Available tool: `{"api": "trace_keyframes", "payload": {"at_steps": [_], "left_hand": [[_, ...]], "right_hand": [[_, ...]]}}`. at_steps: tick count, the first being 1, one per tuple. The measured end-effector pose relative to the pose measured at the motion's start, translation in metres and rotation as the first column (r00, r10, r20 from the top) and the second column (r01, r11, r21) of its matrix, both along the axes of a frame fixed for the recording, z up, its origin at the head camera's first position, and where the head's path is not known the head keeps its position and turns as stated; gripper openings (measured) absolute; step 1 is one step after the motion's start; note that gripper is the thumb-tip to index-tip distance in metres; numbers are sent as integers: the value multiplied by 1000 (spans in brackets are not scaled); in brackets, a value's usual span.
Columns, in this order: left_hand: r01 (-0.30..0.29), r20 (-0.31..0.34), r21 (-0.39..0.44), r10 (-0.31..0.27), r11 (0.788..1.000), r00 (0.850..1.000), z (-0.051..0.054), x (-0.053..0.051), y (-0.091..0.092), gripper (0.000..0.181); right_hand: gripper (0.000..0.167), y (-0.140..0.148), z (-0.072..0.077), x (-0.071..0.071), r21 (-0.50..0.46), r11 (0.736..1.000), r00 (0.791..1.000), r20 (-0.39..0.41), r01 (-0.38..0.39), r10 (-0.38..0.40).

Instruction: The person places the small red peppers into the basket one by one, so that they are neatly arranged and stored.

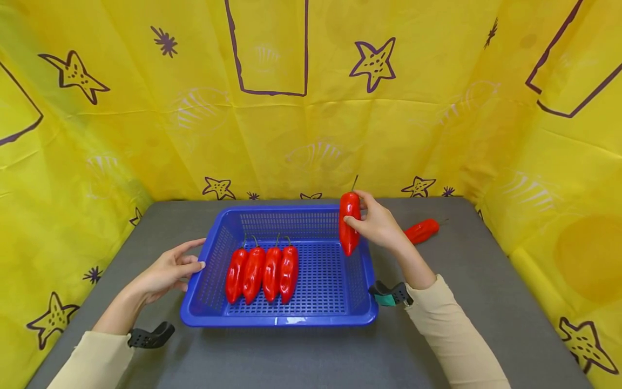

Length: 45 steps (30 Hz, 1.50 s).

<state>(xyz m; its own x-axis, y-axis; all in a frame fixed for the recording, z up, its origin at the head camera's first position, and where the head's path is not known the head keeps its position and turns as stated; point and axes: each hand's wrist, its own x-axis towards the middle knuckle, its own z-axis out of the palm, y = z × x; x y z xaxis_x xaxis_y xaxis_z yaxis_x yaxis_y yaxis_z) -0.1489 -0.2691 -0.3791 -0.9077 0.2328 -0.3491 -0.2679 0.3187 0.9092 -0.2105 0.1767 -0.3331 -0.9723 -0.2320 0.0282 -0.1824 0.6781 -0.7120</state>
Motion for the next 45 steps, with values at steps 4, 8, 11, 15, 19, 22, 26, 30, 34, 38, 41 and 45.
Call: {"api": "trace_keyframes", "payload": {"at_steps": [4,8,11,15,19,22,26,30,34,38,41,45], "left_hand": [[0,2,4,0,1000,1000,0,0,0,73],[0,4,7,0,1000,1000,0,0,0,73],[-1,5,2,1,1000,1000,0,0,0,74],[0,3,-1,0,1000,1000,-1,1,-1,74],[3,0,3,-3,1000,1000,-1,1,-1,74],[4,1,4,-4,1000,1000,0,1,-2,74],[3,0,4,-3,1000,1000,0,1,-1,74],[8,-3,10,-8,1000,1000,-1,1,-1,74],[13,-1,18,-13,1000,1000,-1,0,-1,74],[11,-1,16,-11,1000,1000,-1,0,-1,74],[9,0,15,-9,1000,1000,-1,0,-1,74],[9,2,19,-9,1000,1000,-1,1,-2,74]], "right_hand": [[70,-6,-2,-1,17,1000,1000,-2,-20,20],[68,-12,-6,-2,31,999,999,-25,-43,44],[66,-17,-9,-2,42,997,997,-42,-62,64],[64,-24,-12,-2,44,996,996,-39,-82,84],[65,-30,-14,-2,46,994,995,-26,-98,99],[66,-35,-15,-3,51,992,993,-21,-113,114],[65,-42,-16,-4,58,989,991,-17,-133,135],[64,-46,-20,-6,67,986,988,-10,-154,155],[65,-49,-22,-6,71,983,985,12,-172,171],[68,-53,-22,-6,72,982,984,46,-176,173],[68,-56,-23,-8,72,982,982,80,-177,171],[67,-62,-26,-8,64,981,976,128,-186,177]]}}
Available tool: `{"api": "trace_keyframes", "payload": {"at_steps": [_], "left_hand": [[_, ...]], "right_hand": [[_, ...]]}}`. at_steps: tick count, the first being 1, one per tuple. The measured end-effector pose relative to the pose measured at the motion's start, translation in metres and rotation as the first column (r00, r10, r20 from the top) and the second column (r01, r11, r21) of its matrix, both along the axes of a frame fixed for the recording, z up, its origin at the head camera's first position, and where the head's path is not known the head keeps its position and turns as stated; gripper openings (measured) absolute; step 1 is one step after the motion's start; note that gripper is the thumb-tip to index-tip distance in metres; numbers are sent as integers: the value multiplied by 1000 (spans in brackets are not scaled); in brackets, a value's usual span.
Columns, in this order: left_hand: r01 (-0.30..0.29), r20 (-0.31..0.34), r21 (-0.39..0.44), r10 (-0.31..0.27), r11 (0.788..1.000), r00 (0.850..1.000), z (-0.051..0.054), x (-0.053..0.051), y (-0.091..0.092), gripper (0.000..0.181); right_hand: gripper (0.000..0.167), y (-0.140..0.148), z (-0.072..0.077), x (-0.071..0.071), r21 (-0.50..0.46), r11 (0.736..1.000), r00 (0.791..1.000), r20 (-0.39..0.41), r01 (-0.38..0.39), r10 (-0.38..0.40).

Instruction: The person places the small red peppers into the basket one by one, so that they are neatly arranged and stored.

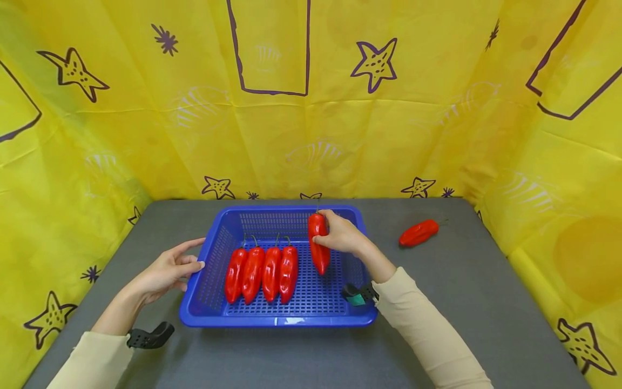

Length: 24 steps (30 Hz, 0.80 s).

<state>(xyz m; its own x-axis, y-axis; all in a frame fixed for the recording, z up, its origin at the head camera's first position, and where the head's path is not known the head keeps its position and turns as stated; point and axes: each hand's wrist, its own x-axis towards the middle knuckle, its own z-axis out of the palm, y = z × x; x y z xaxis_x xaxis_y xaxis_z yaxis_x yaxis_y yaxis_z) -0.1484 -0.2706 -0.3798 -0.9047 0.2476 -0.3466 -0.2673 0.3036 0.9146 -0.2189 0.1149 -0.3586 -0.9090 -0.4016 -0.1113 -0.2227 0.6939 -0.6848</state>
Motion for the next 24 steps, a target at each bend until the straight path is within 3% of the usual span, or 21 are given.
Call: {"api": "trace_keyframes", "payload": {"at_steps": [14,19,24], "left_hand": [[3,5,-7,-3,1000,1000,1,0,0,74],[0,7,-7,0,1000,1000,2,0,1,74],[-1,3,-6,1,1000,1000,1,0,1,74]], "right_hand": [[61,-11,-12,-2,-30,999,995,95,-21,24],[61,-14,-16,-2,-85,996,988,151,-18,30],[61,-18,-19,-1,-82,996,980,196,-21,36]]}}
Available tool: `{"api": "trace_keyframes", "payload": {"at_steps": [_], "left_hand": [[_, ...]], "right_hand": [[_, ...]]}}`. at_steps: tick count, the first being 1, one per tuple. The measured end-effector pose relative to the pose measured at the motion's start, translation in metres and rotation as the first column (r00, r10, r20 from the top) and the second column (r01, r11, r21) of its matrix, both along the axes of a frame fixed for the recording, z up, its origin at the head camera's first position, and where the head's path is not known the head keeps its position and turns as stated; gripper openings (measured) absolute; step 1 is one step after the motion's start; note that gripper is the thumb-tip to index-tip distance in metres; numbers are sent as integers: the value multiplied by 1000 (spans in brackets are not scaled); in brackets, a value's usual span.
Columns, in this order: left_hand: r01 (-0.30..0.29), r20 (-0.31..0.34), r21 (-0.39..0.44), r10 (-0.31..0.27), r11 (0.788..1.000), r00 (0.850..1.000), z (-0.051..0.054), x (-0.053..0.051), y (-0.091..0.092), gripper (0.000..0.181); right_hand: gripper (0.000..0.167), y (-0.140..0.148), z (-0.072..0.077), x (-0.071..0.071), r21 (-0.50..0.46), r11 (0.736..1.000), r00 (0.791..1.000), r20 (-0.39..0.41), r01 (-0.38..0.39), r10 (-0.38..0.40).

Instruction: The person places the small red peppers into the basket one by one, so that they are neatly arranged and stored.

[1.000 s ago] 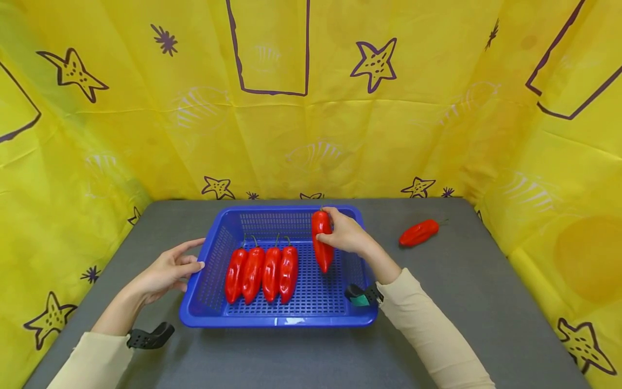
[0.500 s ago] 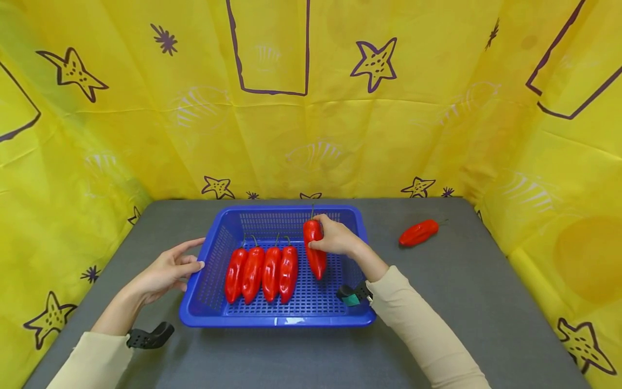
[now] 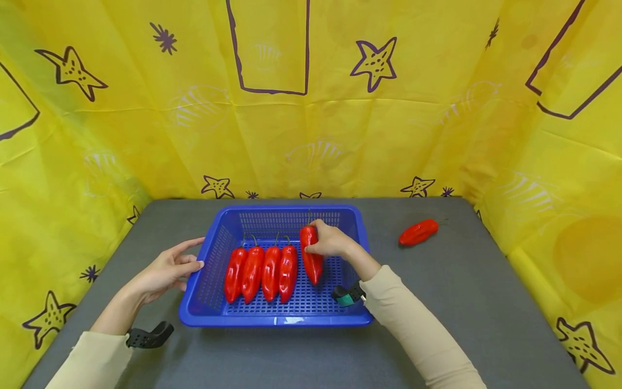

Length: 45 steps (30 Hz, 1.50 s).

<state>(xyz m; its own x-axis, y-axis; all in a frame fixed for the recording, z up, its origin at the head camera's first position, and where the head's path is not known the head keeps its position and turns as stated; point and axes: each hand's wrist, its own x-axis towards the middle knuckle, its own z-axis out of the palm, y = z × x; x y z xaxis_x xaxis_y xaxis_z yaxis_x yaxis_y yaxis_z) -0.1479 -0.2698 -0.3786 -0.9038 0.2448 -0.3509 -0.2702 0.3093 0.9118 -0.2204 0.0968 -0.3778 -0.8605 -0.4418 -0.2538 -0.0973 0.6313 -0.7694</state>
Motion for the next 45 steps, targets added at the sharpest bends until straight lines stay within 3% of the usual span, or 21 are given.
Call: {"api": "trace_keyframes", "payload": {"at_steps": [10,26,45], "left_hand": [[-20,14,4,20,1000,1000,-5,-2,0,74],[-14,9,2,14,1000,1000,0,0,0,74],[-14,-1,-5,14,1000,1000,-2,-1,0,74]], "right_hand": [[62,-9,-6,1,92,996,999,42,0,-4],[60,-22,-14,0,226,973,998,54,-39,28],[59,-20,-21,-3,147,989,979,199,11,-41]]}}
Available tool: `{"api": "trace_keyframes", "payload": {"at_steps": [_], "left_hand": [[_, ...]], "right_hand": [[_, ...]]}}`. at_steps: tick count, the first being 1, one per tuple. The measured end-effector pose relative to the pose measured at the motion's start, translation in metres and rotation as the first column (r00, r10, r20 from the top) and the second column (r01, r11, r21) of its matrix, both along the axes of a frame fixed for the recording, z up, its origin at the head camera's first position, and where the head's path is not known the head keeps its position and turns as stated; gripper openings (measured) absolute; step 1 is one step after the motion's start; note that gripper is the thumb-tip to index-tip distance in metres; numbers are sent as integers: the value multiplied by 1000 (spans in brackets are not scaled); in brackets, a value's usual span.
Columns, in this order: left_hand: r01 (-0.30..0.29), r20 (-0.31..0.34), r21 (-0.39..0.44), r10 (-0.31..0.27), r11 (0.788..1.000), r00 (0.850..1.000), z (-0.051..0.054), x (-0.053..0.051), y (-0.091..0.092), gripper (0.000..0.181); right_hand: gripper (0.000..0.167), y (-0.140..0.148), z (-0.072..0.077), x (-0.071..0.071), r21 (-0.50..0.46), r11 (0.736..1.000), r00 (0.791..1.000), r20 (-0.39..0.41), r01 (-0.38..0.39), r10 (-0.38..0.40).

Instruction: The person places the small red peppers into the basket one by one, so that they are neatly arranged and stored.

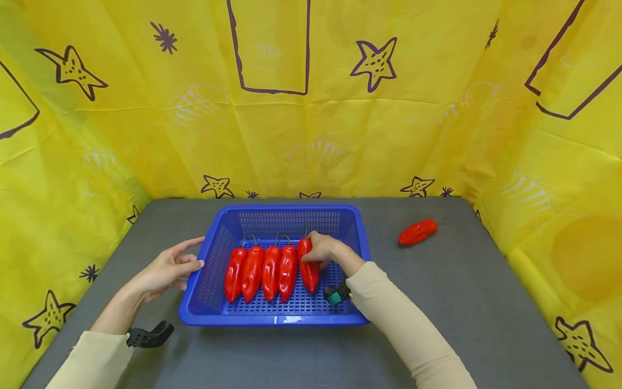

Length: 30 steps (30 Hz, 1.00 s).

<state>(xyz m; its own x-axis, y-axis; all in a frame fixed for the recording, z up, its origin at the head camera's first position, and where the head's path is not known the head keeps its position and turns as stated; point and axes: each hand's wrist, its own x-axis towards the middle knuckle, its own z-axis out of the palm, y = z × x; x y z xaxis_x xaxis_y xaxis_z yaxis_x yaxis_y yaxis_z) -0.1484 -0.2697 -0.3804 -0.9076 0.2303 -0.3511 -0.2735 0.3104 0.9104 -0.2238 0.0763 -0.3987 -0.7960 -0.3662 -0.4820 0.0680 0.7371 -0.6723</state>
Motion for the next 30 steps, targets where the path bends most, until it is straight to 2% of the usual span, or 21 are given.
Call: {"api": "trace_keyframes", "payload": {"at_steps": [16,30], "left_hand": [[4,0,-3,-4,1000,1000,-1,-1,-1,74],[6,4,-8,-6,1000,1000,0,0,-1,74]], "right_hand": [[52,-1,-4,1,54,998,1000,-8,-14,14],[57,-1,-2,2,81,997,1000,8,-18,18]]}}
